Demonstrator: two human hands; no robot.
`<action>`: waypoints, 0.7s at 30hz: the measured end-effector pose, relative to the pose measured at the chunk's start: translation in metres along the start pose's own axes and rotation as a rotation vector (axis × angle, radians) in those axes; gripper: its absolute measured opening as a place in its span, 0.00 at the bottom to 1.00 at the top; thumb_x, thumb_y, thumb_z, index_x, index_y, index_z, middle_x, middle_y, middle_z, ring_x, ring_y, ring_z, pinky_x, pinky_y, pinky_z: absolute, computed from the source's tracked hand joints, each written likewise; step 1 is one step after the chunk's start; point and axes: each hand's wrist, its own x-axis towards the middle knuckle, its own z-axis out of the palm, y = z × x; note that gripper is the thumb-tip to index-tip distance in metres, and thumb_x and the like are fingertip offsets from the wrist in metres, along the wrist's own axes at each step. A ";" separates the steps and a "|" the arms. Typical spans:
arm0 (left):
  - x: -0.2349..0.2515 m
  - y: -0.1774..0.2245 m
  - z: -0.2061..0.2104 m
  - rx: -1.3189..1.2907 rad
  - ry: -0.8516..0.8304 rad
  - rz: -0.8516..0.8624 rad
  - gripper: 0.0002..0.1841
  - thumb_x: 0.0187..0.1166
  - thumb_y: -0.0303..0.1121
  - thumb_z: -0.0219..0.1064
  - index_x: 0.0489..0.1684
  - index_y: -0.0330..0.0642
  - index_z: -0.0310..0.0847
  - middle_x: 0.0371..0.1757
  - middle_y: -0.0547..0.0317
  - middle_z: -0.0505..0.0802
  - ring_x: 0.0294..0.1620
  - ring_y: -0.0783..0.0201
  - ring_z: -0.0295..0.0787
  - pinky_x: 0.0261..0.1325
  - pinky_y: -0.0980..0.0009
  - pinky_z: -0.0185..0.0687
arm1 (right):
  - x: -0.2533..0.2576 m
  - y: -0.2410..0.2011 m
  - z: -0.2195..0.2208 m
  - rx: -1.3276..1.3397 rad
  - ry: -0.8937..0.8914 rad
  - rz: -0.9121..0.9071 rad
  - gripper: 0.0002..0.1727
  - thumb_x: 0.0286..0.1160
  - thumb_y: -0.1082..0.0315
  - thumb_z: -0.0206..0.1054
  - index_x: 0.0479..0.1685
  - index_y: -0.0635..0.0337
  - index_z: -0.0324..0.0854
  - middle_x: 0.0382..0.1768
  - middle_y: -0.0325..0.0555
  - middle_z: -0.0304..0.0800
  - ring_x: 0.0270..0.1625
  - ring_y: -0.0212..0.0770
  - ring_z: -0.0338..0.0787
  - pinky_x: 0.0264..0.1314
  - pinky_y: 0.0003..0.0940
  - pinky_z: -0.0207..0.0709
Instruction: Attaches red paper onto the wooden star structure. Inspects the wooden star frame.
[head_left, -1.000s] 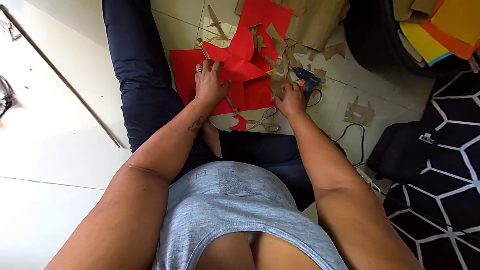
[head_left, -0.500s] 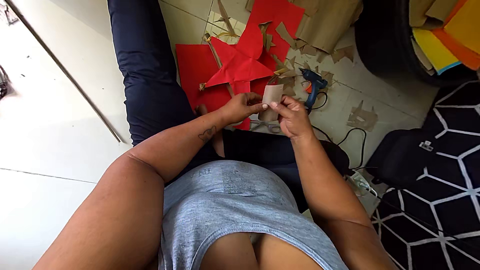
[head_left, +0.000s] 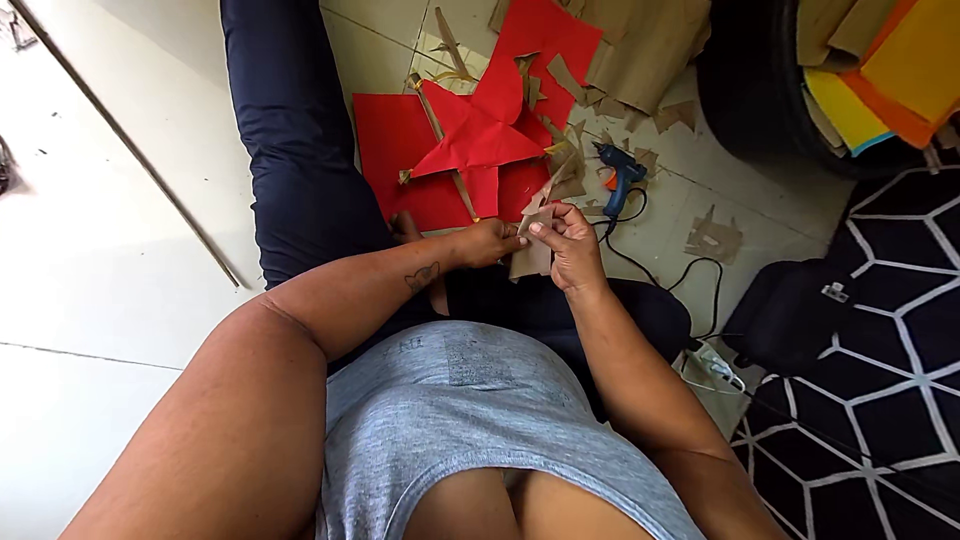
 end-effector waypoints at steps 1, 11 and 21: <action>0.000 0.000 0.001 0.014 -0.010 -0.010 0.19 0.95 0.36 0.51 0.45 0.31 0.85 0.34 0.58 0.89 0.33 0.73 0.83 0.45 0.72 0.80 | -0.001 0.000 0.000 0.034 0.014 0.030 0.13 0.74 0.83 0.67 0.52 0.58 0.81 0.39 0.37 0.90 0.41 0.29 0.90 0.51 0.30 0.87; 0.002 -0.024 0.024 0.501 -0.239 0.010 0.20 0.93 0.34 0.51 0.43 0.25 0.84 0.40 0.37 0.88 0.46 0.44 0.85 0.55 0.44 0.76 | 0.042 -0.023 -0.079 0.209 0.385 -0.021 0.05 0.88 0.75 0.55 0.49 0.54 0.73 0.39 0.34 0.90 0.42 0.29 0.91 0.51 0.26 0.87; 0.005 -0.006 0.004 -0.142 0.172 0.107 0.08 0.78 0.23 0.72 0.45 0.31 0.79 0.32 0.56 0.88 0.31 0.70 0.84 0.41 0.72 0.83 | -0.010 -0.011 -0.013 -0.216 -0.124 0.004 0.18 0.75 0.75 0.70 0.65 0.65 0.81 0.49 0.46 0.93 0.48 0.34 0.93 0.55 0.34 0.89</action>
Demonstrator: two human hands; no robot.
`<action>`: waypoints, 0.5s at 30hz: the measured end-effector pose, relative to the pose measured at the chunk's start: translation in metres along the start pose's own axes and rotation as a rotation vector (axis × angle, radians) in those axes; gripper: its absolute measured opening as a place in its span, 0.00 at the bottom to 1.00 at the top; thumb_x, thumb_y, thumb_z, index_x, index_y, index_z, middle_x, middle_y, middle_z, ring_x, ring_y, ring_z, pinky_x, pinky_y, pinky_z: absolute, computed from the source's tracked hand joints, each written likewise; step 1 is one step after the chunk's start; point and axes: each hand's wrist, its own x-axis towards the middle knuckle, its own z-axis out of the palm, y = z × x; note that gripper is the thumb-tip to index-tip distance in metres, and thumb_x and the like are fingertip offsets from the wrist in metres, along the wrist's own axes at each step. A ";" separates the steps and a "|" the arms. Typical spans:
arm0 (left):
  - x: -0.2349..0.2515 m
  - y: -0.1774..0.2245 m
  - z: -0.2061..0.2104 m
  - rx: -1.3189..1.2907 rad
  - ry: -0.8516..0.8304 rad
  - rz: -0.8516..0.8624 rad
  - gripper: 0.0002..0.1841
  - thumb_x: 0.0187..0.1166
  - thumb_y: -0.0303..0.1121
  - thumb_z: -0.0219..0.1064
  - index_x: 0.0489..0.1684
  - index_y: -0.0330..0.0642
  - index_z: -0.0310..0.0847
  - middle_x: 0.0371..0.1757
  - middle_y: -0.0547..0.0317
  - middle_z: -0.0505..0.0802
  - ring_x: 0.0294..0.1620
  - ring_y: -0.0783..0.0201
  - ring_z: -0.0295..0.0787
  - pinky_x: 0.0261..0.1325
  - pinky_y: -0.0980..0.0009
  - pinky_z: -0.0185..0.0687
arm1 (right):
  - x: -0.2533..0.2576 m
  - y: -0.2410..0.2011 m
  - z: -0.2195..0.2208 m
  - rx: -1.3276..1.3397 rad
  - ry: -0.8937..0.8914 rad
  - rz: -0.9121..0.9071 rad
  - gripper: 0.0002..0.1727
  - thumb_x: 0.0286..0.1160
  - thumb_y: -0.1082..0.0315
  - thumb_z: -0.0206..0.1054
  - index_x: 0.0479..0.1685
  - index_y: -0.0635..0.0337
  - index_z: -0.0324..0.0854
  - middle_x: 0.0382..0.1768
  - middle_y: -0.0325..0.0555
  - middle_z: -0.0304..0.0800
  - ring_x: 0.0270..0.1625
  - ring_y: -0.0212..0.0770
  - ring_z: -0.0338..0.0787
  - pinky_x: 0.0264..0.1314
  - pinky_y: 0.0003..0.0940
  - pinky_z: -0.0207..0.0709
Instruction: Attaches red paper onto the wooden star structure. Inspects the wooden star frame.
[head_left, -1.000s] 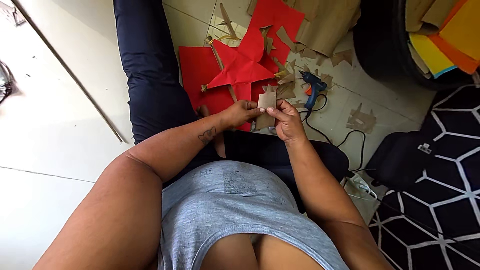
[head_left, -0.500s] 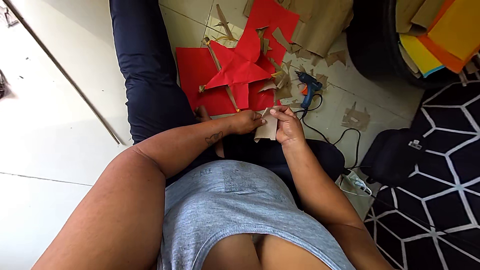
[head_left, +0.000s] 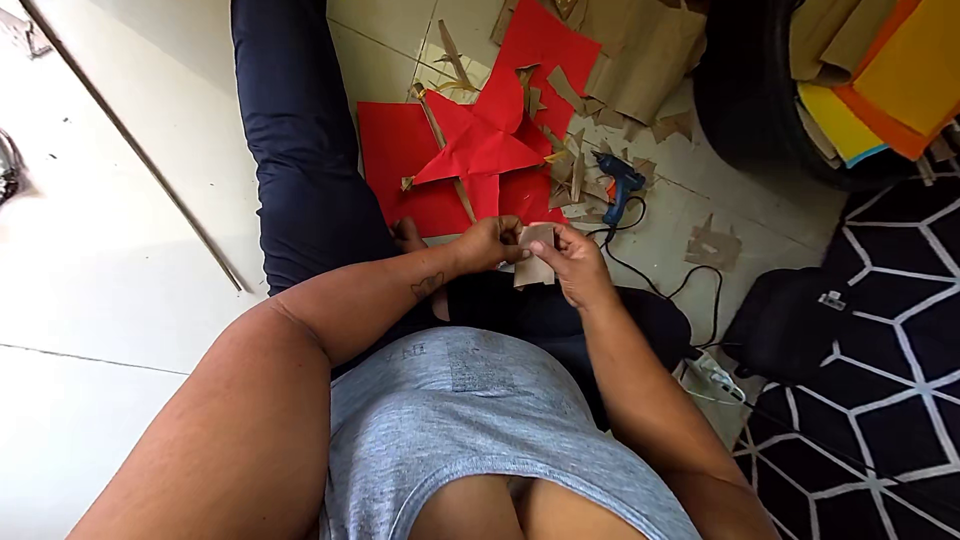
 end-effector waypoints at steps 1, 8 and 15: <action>0.000 0.001 -0.001 -0.033 0.028 0.015 0.07 0.77 0.22 0.72 0.44 0.31 0.79 0.32 0.56 0.88 0.31 0.71 0.85 0.42 0.72 0.84 | 0.002 0.002 0.009 0.079 0.050 0.035 0.15 0.75 0.78 0.70 0.59 0.65 0.82 0.44 0.44 0.92 0.44 0.33 0.93 0.52 0.33 0.89; -0.003 0.020 -0.026 0.202 0.137 0.087 0.12 0.76 0.25 0.74 0.53 0.29 0.84 0.47 0.47 0.91 0.41 0.63 0.90 0.51 0.65 0.88 | 0.036 -0.003 0.016 0.019 0.099 0.081 0.10 0.78 0.72 0.71 0.53 0.63 0.82 0.41 0.43 0.90 0.41 0.31 0.91 0.49 0.33 0.88; -0.002 0.026 -0.086 0.744 0.649 -0.167 0.36 0.67 0.42 0.81 0.78 0.42 0.76 0.75 0.31 0.77 0.77 0.30 0.70 0.74 0.35 0.69 | 0.097 -0.018 0.011 -0.668 0.000 -0.438 0.12 0.81 0.75 0.62 0.53 0.65 0.91 0.53 0.59 0.93 0.59 0.53 0.92 0.67 0.51 0.81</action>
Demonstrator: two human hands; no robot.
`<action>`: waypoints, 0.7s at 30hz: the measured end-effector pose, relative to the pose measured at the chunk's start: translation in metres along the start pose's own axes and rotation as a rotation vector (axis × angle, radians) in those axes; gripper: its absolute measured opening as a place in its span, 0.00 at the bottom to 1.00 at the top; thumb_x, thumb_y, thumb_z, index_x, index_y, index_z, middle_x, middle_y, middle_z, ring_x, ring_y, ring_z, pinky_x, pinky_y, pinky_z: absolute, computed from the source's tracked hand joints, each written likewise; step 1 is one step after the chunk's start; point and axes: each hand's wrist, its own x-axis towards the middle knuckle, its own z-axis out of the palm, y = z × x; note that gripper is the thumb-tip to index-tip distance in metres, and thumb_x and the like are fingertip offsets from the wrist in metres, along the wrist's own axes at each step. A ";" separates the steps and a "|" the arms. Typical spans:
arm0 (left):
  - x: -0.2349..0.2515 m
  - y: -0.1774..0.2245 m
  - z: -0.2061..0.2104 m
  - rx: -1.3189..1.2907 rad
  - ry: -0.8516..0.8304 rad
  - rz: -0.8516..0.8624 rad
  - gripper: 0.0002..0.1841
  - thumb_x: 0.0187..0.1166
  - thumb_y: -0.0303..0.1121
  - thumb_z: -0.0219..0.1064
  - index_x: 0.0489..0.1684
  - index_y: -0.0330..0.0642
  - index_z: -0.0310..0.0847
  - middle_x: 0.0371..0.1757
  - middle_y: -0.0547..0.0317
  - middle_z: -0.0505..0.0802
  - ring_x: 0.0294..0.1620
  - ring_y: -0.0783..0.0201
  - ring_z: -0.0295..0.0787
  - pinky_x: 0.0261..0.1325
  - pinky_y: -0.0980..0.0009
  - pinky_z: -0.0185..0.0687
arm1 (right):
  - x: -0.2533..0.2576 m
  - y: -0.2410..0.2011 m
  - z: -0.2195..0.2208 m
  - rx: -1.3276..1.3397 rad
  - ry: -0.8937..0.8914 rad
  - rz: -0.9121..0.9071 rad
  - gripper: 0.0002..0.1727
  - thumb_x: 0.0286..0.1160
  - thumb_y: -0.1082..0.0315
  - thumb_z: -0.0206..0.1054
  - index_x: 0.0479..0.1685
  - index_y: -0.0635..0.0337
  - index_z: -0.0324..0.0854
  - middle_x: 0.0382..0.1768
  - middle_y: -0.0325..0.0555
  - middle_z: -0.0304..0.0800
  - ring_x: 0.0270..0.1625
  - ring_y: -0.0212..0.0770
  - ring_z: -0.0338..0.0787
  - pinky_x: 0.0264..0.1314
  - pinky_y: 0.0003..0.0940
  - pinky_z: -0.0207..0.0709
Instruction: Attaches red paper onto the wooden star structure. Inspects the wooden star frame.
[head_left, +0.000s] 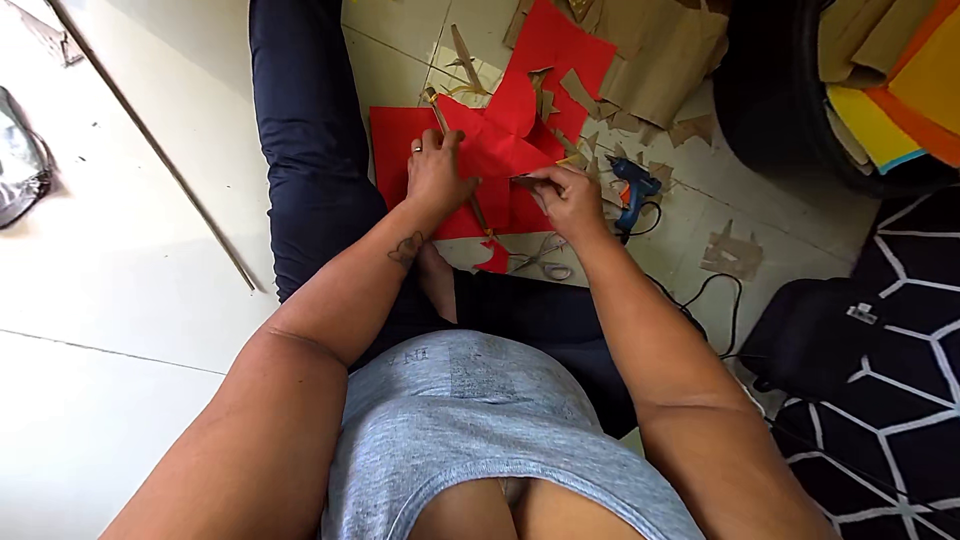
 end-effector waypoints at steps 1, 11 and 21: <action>0.001 0.000 0.001 0.020 0.005 -0.029 0.37 0.67 0.44 0.82 0.79 0.44 0.76 0.76 0.32 0.76 0.77 0.31 0.70 0.74 0.36 0.69 | 0.010 -0.004 -0.002 -0.055 -0.061 -0.057 0.14 0.81 0.76 0.61 0.53 0.63 0.92 0.53 0.58 0.94 0.59 0.54 0.92 0.67 0.53 0.81; 0.006 -0.002 0.025 0.113 -0.032 0.161 0.27 0.68 0.38 0.81 0.68 0.45 0.83 0.85 0.34 0.68 0.88 0.32 0.57 0.84 0.38 0.57 | 0.073 -0.033 -0.016 -0.529 -0.558 -0.204 0.17 0.78 0.78 0.61 0.54 0.51 0.93 0.54 0.55 0.91 0.62 0.58 0.88 0.72 0.66 0.65; 0.008 -0.005 0.031 0.138 -0.040 0.213 0.16 0.70 0.35 0.79 0.56 0.48 0.91 0.86 0.36 0.68 0.90 0.35 0.55 0.88 0.39 0.51 | 0.082 -0.039 -0.011 -0.624 -0.618 -0.292 0.18 0.78 0.78 0.60 0.55 0.52 0.93 0.54 0.54 0.92 0.61 0.56 0.89 0.73 0.64 0.65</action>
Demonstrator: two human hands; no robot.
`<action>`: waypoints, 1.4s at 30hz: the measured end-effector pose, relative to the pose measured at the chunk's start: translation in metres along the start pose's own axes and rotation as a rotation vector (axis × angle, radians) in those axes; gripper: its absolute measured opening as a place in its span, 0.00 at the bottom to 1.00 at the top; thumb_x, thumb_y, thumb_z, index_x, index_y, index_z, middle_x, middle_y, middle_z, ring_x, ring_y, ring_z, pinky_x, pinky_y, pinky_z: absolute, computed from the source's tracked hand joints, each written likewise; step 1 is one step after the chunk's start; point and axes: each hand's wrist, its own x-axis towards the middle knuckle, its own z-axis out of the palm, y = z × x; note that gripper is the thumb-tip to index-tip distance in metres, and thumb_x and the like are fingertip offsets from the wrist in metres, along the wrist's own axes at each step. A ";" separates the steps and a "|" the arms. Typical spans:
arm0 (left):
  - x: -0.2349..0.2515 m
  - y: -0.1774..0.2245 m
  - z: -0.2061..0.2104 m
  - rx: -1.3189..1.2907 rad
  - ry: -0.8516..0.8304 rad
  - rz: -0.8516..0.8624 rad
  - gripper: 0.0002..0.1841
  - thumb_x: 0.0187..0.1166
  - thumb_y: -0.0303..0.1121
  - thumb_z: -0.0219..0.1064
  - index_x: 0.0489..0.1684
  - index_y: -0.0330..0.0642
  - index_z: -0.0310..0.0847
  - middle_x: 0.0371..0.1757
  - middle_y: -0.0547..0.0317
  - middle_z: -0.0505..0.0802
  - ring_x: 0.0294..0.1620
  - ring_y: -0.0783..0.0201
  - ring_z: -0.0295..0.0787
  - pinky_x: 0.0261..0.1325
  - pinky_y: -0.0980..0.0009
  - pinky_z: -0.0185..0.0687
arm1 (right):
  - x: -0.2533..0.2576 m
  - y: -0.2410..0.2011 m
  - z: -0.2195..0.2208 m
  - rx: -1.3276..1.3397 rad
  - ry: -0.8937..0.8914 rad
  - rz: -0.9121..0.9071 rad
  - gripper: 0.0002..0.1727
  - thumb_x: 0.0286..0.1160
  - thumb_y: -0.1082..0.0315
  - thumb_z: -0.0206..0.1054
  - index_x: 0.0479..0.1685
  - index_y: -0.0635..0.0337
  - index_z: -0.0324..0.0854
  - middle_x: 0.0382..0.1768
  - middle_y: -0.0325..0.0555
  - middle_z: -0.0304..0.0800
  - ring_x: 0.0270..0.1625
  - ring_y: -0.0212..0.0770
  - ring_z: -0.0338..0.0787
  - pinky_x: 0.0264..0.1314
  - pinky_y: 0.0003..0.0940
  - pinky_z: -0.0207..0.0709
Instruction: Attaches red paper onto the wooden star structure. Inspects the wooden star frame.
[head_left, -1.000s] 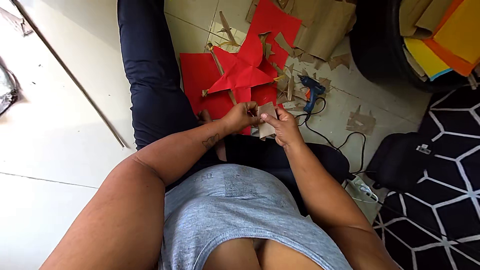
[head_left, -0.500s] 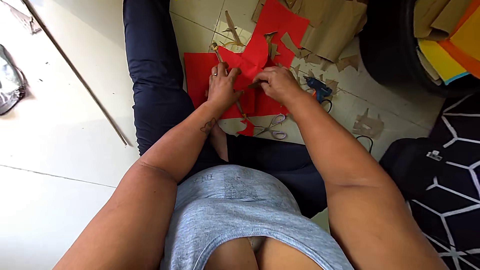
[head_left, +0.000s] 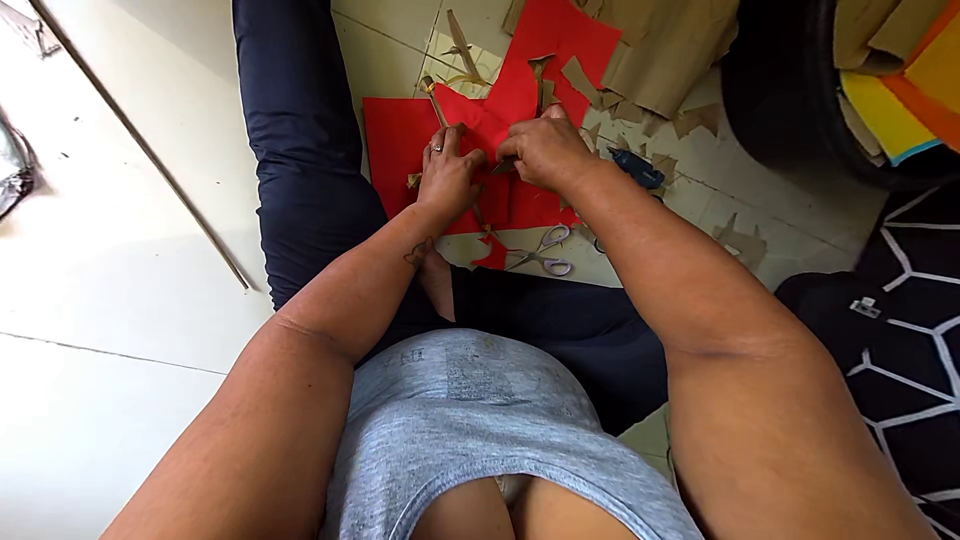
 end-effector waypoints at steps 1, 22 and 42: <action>0.000 0.000 0.000 0.004 0.001 0.000 0.16 0.70 0.35 0.78 0.56 0.48 0.91 0.86 0.37 0.68 0.90 0.35 0.55 0.87 0.39 0.51 | 0.001 -0.001 0.000 -0.011 -0.002 -0.004 0.18 0.78 0.78 0.61 0.55 0.52 0.93 0.54 0.54 0.92 0.61 0.56 0.89 0.74 0.64 0.64; -0.001 0.002 -0.001 0.015 -0.013 -0.025 0.15 0.71 0.36 0.78 0.55 0.49 0.90 0.86 0.39 0.69 0.90 0.37 0.56 0.87 0.39 0.51 | -0.005 0.015 0.020 0.224 0.111 0.073 0.18 0.77 0.81 0.58 0.52 0.58 0.93 0.53 0.58 0.93 0.63 0.59 0.88 0.78 0.65 0.63; -0.001 0.003 -0.001 0.058 -0.011 -0.025 0.15 0.71 0.37 0.77 0.56 0.52 0.90 0.87 0.40 0.69 0.91 0.35 0.52 0.89 0.34 0.42 | -0.029 0.016 0.074 0.280 0.618 0.031 0.17 0.73 0.81 0.58 0.47 0.63 0.94 0.44 0.59 0.94 0.53 0.59 0.92 0.69 0.57 0.76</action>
